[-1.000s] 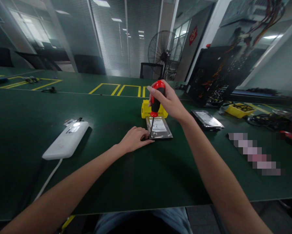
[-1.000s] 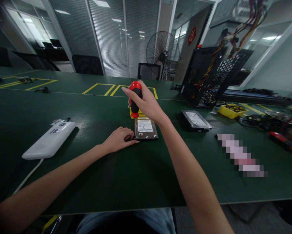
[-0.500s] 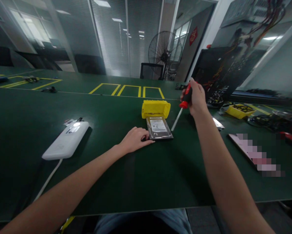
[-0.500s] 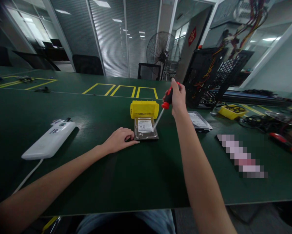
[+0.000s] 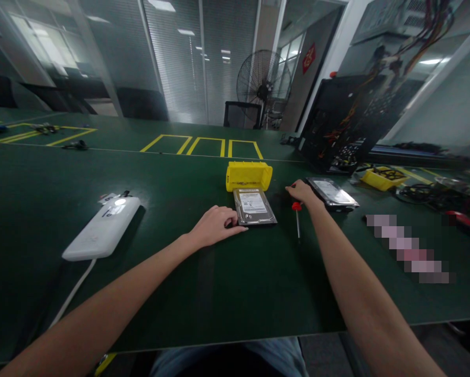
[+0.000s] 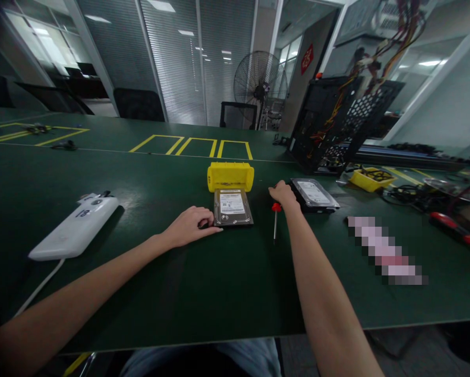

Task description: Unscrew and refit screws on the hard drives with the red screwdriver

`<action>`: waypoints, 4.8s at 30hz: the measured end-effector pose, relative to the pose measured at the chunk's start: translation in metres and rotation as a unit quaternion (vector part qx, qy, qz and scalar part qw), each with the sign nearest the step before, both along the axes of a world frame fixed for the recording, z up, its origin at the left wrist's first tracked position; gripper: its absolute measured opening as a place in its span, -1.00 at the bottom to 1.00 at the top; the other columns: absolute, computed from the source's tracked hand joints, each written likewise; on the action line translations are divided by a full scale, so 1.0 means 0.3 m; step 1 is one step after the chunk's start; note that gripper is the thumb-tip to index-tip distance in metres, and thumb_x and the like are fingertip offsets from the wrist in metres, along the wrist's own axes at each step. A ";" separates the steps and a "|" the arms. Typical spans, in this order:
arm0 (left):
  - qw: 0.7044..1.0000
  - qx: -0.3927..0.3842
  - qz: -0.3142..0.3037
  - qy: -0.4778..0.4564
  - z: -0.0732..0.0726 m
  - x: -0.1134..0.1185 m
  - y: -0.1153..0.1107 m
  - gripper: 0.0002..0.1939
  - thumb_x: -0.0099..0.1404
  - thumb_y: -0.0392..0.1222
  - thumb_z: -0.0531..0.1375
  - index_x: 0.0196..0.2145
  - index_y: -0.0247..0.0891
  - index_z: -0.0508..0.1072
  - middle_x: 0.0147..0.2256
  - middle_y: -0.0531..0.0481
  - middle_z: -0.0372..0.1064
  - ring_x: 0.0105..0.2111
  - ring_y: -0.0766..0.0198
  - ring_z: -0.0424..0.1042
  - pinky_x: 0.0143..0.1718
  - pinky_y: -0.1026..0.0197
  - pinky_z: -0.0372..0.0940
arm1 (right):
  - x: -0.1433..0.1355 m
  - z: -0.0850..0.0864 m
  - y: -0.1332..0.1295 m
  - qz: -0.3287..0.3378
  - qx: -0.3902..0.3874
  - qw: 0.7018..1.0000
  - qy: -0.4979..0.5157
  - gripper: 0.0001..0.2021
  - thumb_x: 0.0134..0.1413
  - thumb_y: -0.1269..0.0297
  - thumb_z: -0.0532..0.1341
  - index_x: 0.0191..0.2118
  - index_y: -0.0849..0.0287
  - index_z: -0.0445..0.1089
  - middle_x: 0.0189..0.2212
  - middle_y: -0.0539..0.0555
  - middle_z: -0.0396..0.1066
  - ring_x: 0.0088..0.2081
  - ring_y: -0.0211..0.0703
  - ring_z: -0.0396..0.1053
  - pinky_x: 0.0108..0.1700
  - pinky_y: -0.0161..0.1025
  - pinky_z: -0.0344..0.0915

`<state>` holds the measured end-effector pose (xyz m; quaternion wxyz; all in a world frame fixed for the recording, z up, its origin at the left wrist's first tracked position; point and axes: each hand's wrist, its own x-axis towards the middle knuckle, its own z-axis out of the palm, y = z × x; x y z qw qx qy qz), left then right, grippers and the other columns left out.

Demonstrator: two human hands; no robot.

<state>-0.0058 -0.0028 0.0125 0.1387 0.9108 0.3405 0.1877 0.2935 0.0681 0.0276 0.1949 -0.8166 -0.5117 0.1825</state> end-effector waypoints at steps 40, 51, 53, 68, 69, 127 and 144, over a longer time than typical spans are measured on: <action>1.000 0.016 0.006 -0.011 -0.007 0.000 0.000 -0.61 0.25 0.14 0.02 -0.47 -0.27 0.29 -0.45 0.05 0.28 -0.42 0.28 0.25 -0.34 0.20 0.12 | -0.332 0.017 0.108 0.168 0.054 0.953 -0.246 -0.74 0.09 0.32 0.07 -0.14 0.22 0.41 -0.15 0.24 0.39 -0.09 0.09 0.36 -0.10 -0.07 0.27; 1.000 0.019 0.011 -0.005 -0.009 0.000 0.002 -0.60 0.24 0.16 0.01 -0.47 -0.26 0.28 -0.45 0.05 0.28 -0.42 0.27 0.26 -0.35 0.21 0.12 | -0.296 -0.005 0.078 0.183 0.144 0.954 -0.188 -0.79 0.12 0.28 0.07 -0.18 0.17 0.39 -0.24 0.17 0.43 -0.18 0.01 0.39 -0.22 -0.18 0.26; 1.000 0.018 0.010 -0.004 -0.009 0.000 0.002 -0.59 0.24 0.16 0.01 -0.47 -0.26 0.28 -0.45 0.05 0.28 -0.42 0.28 0.25 -0.34 0.20 0.12 | -0.282 0.005 0.046 0.205 0.165 0.951 -0.163 -0.80 0.13 0.25 0.08 -0.18 0.14 0.37 -0.34 0.07 0.44 -0.27 -0.13 0.39 -0.28 -0.28 0.24; 0.999 0.033 0.020 0.007 -0.001 -0.003 -0.004 -0.62 0.20 0.13 0.06 -0.51 -0.25 0.21 -0.44 0.04 0.26 -0.41 0.27 0.22 -0.35 0.20 0.11 | -0.124 -0.011 -0.323 0.301 0.148 0.937 0.096 -0.76 0.05 0.14 0.16 -0.29 0.23 0.38 -0.48 0.04 0.40 -0.62 -0.38 0.16 -0.60 -0.38 0.05; 0.999 0.042 0.031 -0.007 0.005 0.000 -0.004 -0.63 0.18 0.14 0.09 -0.49 -0.25 0.21 -0.41 0.03 0.27 -0.39 0.26 0.22 -0.34 0.20 0.12 | -0.123 -0.012 -0.319 0.296 0.145 0.937 0.120 -0.75 0.03 0.14 0.17 -0.29 0.24 0.38 -0.45 0.06 0.41 -0.61 -0.37 0.19 -0.60 -0.38 0.07; 0.987 0.140 -0.069 0.025 0.040 0.244 0.011 -0.70 0.26 -0.03 0.07 -0.10 -0.15 0.38 -0.09 0.00 0.39 -0.08 0.07 0.22 -0.04 -0.02 -0.07 | -0.093 0.006 -0.319 0.253 0.000 0.918 0.304 -0.78 -0.09 0.31 0.28 -0.28 0.34 0.48 -0.49 0.07 0.47 -0.52 -0.41 0.38 -0.40 -0.44 0.39; 0.981 0.179 -0.056 0.041 0.031 0.252 0.016 -0.69 0.28 -0.01 0.05 -0.10 -0.13 0.43 -0.13 0.05 0.43 -0.08 0.14 0.25 -0.03 0.04 0.00 | -0.101 0.007 -0.326 0.322 0.045 0.918 0.229 -0.74 -0.05 0.24 0.24 -0.28 0.34 0.46 -0.40 0.14 0.48 -0.47 -0.29 0.42 -0.33 -0.29 0.42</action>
